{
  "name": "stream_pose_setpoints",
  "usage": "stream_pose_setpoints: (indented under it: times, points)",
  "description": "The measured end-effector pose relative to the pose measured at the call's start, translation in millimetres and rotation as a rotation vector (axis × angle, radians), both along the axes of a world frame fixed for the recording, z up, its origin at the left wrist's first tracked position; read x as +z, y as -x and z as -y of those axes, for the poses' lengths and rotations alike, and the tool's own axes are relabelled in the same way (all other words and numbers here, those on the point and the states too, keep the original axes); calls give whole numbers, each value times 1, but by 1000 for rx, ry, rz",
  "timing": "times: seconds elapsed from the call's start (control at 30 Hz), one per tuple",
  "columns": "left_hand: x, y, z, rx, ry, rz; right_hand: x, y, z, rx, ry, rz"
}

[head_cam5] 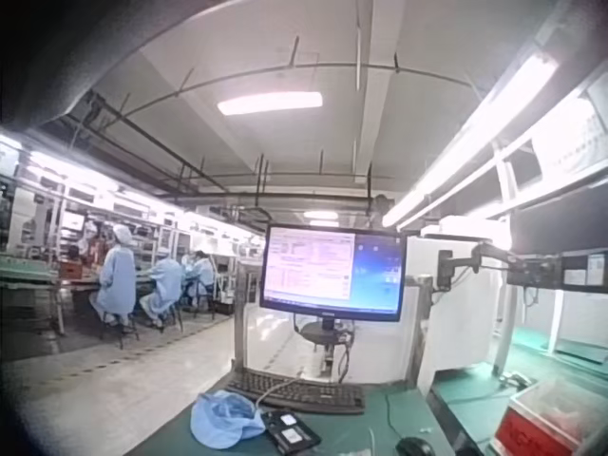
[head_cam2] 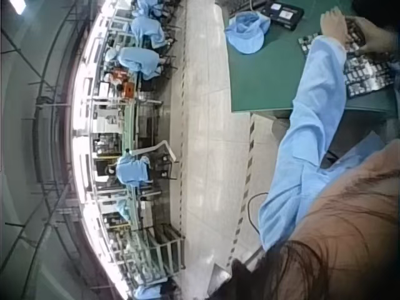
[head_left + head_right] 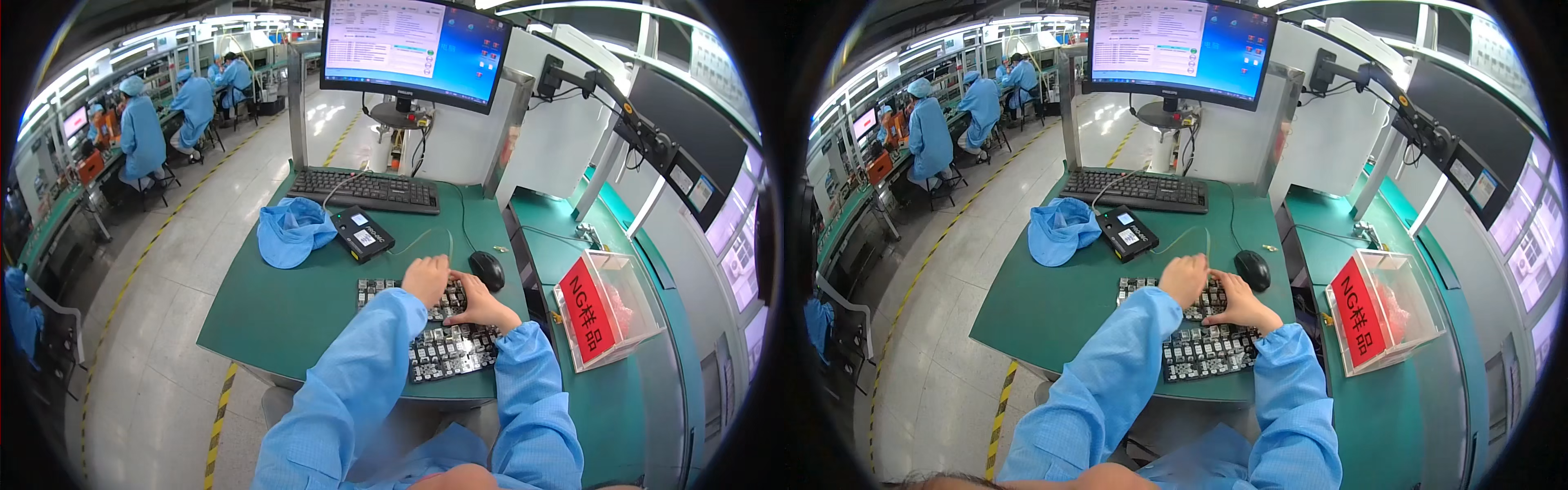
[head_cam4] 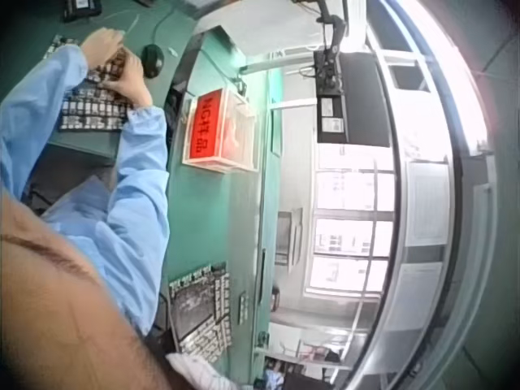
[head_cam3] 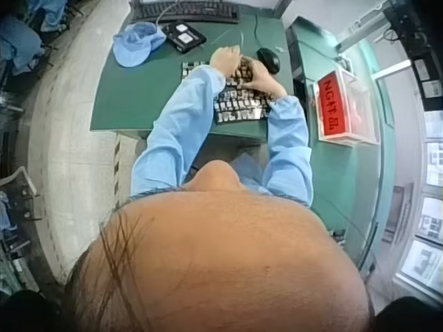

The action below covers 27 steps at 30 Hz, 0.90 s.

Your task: The recorder is inspecting and testing printed circuit boards, scanning barcodes and using a computer interface.

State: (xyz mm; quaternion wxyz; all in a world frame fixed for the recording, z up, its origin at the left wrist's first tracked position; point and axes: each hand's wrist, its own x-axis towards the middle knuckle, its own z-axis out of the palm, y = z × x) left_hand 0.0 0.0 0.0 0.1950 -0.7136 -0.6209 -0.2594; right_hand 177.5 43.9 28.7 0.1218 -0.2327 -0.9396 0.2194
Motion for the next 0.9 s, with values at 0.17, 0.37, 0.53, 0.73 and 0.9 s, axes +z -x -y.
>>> stream_pose_setpoints:
  times: [0.17,0.37,0.53,0.73,0.9]
  points:
    - [24,46,32,82,-139,218,30,-6,33,-45,-227,-159]
    - [28,67,55,-150,-14,978,100,-71,84,-188,-790,-35]
    - [18,50,69,-261,128,1033,131,-176,120,-498,-932,-144]
    - [9,18,77,-343,197,934,72,-325,151,-935,-688,-868]
    - [6,7,96,-252,162,712,16,-406,181,-907,-144,-1432]
